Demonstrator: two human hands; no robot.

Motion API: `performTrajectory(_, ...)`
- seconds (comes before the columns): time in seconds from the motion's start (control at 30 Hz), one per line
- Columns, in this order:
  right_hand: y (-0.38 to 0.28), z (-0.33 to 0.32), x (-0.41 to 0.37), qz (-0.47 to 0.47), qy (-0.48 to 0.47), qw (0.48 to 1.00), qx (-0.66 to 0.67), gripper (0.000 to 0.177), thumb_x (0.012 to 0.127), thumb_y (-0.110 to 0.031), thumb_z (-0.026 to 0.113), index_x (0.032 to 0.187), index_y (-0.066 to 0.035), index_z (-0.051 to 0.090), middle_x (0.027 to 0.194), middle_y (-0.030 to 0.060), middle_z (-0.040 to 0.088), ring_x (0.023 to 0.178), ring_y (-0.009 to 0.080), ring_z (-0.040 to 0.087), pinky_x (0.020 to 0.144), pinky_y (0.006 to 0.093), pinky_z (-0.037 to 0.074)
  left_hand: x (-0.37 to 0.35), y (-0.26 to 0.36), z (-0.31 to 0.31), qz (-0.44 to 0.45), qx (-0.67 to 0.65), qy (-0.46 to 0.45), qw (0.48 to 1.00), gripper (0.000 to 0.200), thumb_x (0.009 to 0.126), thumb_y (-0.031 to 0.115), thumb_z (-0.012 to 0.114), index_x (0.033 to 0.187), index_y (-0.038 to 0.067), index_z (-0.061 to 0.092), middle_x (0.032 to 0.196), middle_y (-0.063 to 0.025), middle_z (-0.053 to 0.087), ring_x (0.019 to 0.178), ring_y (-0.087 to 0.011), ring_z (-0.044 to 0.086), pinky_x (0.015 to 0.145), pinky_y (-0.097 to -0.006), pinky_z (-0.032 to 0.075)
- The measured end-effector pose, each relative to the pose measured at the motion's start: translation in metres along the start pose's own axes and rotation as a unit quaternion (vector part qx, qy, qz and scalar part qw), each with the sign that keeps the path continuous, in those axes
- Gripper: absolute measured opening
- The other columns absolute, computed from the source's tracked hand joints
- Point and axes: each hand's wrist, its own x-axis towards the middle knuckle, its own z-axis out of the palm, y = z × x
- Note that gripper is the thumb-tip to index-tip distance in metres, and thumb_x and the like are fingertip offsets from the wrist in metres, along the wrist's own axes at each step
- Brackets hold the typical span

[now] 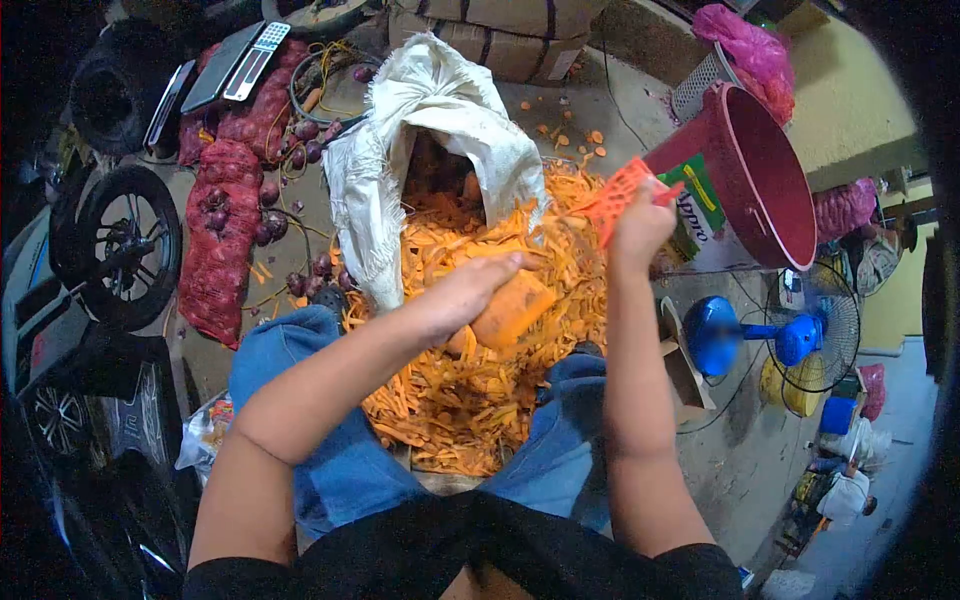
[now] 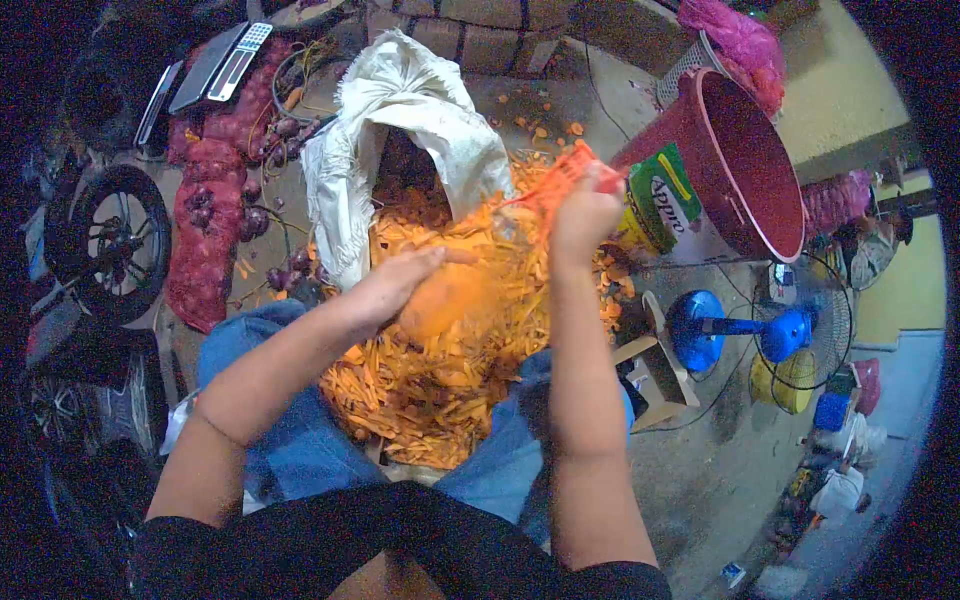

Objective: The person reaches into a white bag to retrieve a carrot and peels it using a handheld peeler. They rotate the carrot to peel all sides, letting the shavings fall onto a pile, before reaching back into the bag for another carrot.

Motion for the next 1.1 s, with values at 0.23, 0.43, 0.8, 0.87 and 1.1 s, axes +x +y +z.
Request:
performTrajectory(0.23,-0.028,-0.01,0.005,0.195,-0.022,0.951,0.24,0.016,0.079,-0.016,0.046,0.075,0.0,0.049,0.066,0.001,0.048,0.056,0.0076,0.043,0.052,0.0231,0.036,-0.005,0.012,-0.015,-0.069,-0.101,-0.043,0.992,0.048,0.069,0.023,0.06,0.106,0.001,0.04,0.1,-0.0069,0.048,0.093,-0.0139,0.046,0.081,-0.0262,0.035)
performTrajectory(0.43,-0.035,-0.012,-0.001,0.164,-0.079,0.94,0.288,0.014,0.079,-0.015,0.047,0.079,-0.001,0.047,0.068,-0.0015,0.045,0.058,0.0051,0.039,0.054,0.0194,0.033,-0.003,0.011,-0.018,0.026,0.071,0.008,0.997,0.061,0.056,0.013,0.07,0.106,0.001,0.038,0.1,-0.0068,0.048,0.093,-0.0134,0.046,0.082,-0.0262,0.035)
performTrajectory(0.8,-0.033,-0.014,-0.005,0.147,-0.1,0.939,0.295,0.011,0.078,-0.014,0.048,0.079,-0.003,0.048,0.066,-0.0046,0.041,0.059,0.0036,0.035,0.054,0.0176,0.029,0.002,0.019,-0.019,0.046,0.087,0.025,0.995,0.058,0.055,0.013,0.07,0.104,0.001,0.04,0.096,-0.006,0.049,0.09,-0.0119,0.046,0.08,-0.0256,0.036)
performTrajectory(0.87,-0.032,-0.012,-0.006,0.141,-0.099,0.94,0.294,0.011,0.079,-0.014,0.048,0.079,-0.003,0.048,0.065,-0.0049,0.04,0.058,0.0033,0.035,0.053,0.0171,0.029,0.0,0.021,-0.017,0.0,0.019,0.02,1.0,0.052,0.062,0.019,0.065,0.104,0.002,0.041,0.096,-0.0063,0.049,0.089,-0.0129,0.047,0.079,-0.026,0.037)
performTrajectory(1.1,-0.039,0.0,-0.024,0.18,-0.118,0.932,0.293,0.013,0.079,-0.015,0.048,0.08,-0.001,0.05,0.068,-0.0023,0.046,0.059,0.0039,0.039,0.054,0.0194,0.034,0.01,0.005,-0.011,-0.173,-0.412,-0.005,0.895,0.043,0.082,0.039,0.032,0.105,0.003,0.041,0.092,-0.0092,0.053,0.073,-0.0212,0.056,0.065,-0.0305,0.046)
